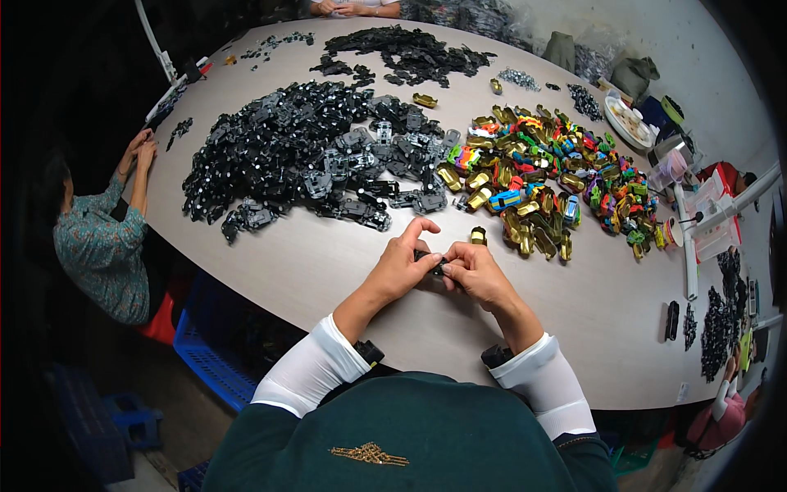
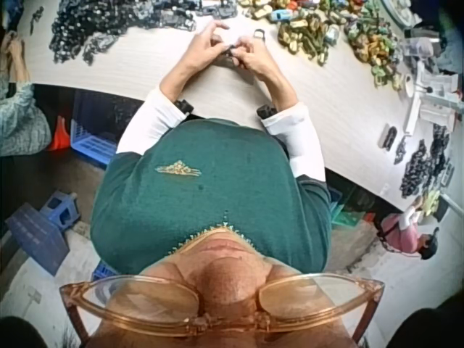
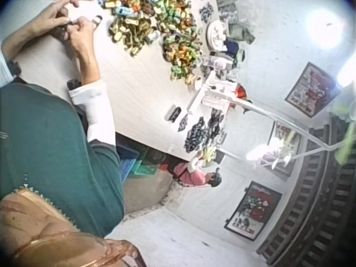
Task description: The person assembles small toy cars by hand at a large table. They pick up a black chassis and a colored body, fit the body onto the chassis, and place the completed unit on the table. This process is repeated with various colored bodies and black chassis throughout the clip.
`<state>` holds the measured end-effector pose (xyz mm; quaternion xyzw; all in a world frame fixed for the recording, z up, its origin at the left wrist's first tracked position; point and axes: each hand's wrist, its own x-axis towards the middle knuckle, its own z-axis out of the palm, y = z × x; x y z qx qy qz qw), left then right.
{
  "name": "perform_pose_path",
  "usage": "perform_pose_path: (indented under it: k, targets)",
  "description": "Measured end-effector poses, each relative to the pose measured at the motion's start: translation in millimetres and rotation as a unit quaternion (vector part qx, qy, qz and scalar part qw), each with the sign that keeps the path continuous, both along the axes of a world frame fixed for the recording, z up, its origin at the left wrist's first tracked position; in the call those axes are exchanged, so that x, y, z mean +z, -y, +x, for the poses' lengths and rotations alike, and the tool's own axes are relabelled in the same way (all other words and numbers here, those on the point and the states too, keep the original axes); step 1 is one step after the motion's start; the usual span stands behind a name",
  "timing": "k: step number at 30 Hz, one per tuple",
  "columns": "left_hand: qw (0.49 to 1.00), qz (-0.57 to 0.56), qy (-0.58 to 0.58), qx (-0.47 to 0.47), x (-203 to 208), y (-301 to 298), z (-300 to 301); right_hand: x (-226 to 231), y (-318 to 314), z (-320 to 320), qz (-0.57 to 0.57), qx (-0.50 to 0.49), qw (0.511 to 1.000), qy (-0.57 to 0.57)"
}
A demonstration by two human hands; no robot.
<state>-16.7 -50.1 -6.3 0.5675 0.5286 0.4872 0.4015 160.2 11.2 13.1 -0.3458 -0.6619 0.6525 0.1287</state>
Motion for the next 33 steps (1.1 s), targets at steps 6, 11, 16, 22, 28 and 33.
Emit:
perform_pose_path:
  k: [6,11,16,22,28,33]
  targets:
    - [0.995,-0.058,0.078,0.017,4.1,-0.5,-1.6,14.9,-13.4,13.2,-0.187,-0.018,0.977,-0.098]
    - [0.997,-0.034,0.056,0.034,-0.5,-2.5,-1.6,14.6,-8.7,9.5,-0.183,-0.001,0.980,-0.075]
    - [0.997,0.016,-0.038,0.061,0.8,-1.6,0.8,2.4,-4.3,6.0,-0.133,-0.030,0.989,-0.052]
    - [0.994,0.004,-0.086,0.071,17.5,5.0,8.2,-4.8,2.1,-0.9,-0.074,-0.062,0.995,-0.024]
    - [0.994,0.014,0.028,0.109,9.5,0.1,7.9,0.0,1.8,-4.9,-0.064,-0.114,0.990,-0.055]
    - [0.959,-0.008,0.281,0.036,-14.3,-12.3,-6.6,-0.8,5.7,-4.8,-0.115,-0.104,0.979,-0.131]
